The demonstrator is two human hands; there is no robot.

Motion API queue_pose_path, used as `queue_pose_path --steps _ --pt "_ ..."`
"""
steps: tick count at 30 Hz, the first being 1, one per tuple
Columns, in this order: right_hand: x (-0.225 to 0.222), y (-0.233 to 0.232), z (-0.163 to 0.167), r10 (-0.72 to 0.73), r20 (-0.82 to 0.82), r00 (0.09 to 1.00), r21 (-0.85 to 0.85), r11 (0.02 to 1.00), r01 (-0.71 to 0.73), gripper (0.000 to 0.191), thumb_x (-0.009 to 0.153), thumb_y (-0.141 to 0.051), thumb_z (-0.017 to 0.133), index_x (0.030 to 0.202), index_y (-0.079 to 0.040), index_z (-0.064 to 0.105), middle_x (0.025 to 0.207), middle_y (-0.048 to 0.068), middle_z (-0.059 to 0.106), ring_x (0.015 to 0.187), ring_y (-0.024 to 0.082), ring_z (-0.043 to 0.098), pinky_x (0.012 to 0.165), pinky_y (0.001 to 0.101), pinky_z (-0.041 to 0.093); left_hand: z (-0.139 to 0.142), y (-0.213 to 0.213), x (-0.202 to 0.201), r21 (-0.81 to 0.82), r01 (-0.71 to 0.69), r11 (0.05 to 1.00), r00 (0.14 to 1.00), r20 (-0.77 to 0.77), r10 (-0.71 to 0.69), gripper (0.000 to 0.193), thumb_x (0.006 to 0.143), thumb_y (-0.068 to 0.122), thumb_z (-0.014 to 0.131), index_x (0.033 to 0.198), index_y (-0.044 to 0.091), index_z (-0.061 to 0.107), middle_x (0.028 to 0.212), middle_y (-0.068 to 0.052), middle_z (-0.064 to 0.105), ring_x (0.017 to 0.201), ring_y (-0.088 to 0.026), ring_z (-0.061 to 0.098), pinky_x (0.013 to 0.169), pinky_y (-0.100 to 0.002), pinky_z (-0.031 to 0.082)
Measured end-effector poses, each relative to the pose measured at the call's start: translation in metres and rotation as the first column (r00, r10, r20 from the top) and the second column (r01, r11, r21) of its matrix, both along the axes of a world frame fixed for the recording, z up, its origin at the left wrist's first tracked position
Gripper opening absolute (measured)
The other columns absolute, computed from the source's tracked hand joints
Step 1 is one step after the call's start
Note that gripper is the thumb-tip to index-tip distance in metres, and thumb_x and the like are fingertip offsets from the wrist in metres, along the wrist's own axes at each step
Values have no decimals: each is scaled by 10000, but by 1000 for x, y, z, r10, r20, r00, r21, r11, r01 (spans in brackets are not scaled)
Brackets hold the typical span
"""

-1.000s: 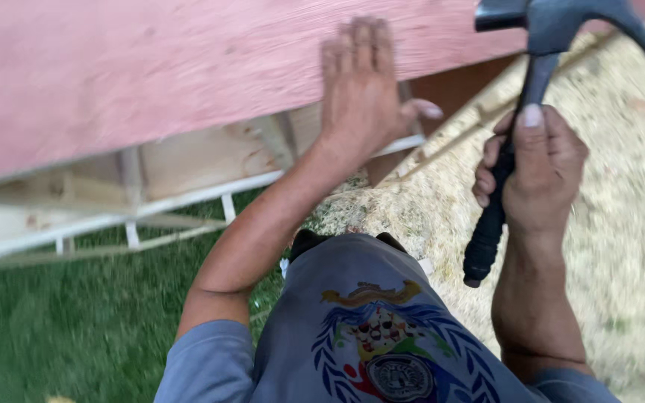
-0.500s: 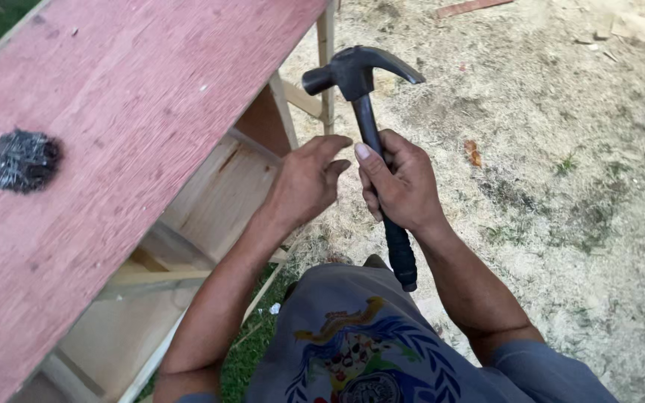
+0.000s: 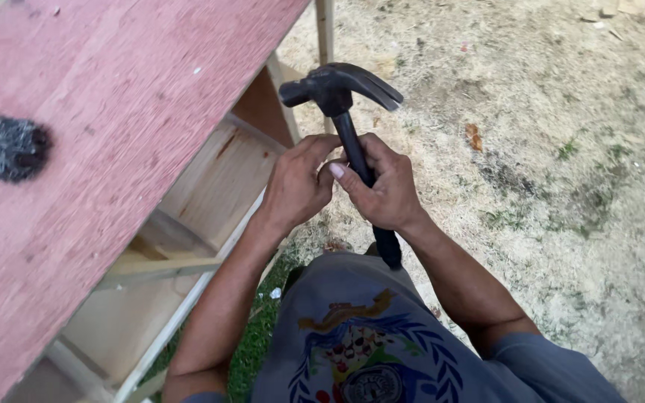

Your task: The person hammers nails into a wooden frame structure outdoors, holding the frame steady with one hand while driving nails with a hammer. They take nails from a pile on the plywood surface and work along the edge of the frame.

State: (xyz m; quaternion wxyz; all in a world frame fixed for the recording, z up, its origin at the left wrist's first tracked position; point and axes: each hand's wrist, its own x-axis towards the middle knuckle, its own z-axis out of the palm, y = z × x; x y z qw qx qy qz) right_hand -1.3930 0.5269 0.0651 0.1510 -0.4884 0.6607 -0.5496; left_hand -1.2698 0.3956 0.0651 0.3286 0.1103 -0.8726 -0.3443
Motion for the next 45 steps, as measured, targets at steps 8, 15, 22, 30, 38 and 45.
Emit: queue_pose_path --steps 8,15,22,30,38,45 --pt "17 -53 -49 139 -116 984 12 990 -138 301 1065 -254 736 874 -53 619 699 -23 565 635 76 539 569 283 445 -13 -1 78 38 -570 821 800 -200 565 110 977 53 726 1083 32 700 1029 -137 726 940 -288 735 832 -383 598" --pt "9 -128 -15 203 -625 754 -157 913 -376 246 1093 -324 800 1097 -99 700 859 -20 654 647 63 555 523 241 465 -22 5 135 51 -812 582 555 -242 796 60 970 66 749 1011 42 712 922 -93 718 815 -222 712 735 -346 572" --pt "37 -226 53 111 -920 376 -74 894 -443 253 950 -319 852 1000 -134 687 866 3 618 843 181 598 680 357 502 -29 16 179 138 -929 342 299 -261 918 86 983 101 755 993 28 711 867 -93 706 744 -188 693 677 -328 565" --pt "30 -264 40 134 -905 403 -150 787 -598 230 904 -238 899 931 -75 739 806 43 632 792 234 606 617 352 482 -55 19 217 272 -958 95 39 -203 978 128 981 129 749 976 4 718 871 -106 719 727 -160 679 665 -307 551" --pt "79 -187 -24 799 -421 430 -235 362 -902 209 850 -58 704 650 -111 670 593 19 625 469 86 512 431 254 425 -66 4 215 394 -915 89 18 -181 983 142 964 127 759 952 -10 724 824 -99 717 723 -140 661 678 -303 547" --pt "129 -233 -183 829 244 503 429 373 -823 274 1010 -234 704 867 -5 753 718 14 689 663 103 588 613 263 477 -85 2 252 434 -891 131 61 -170 983 119 955 102 768 930 -5 723 839 -92 724 742 -128 675 687 -287 560"
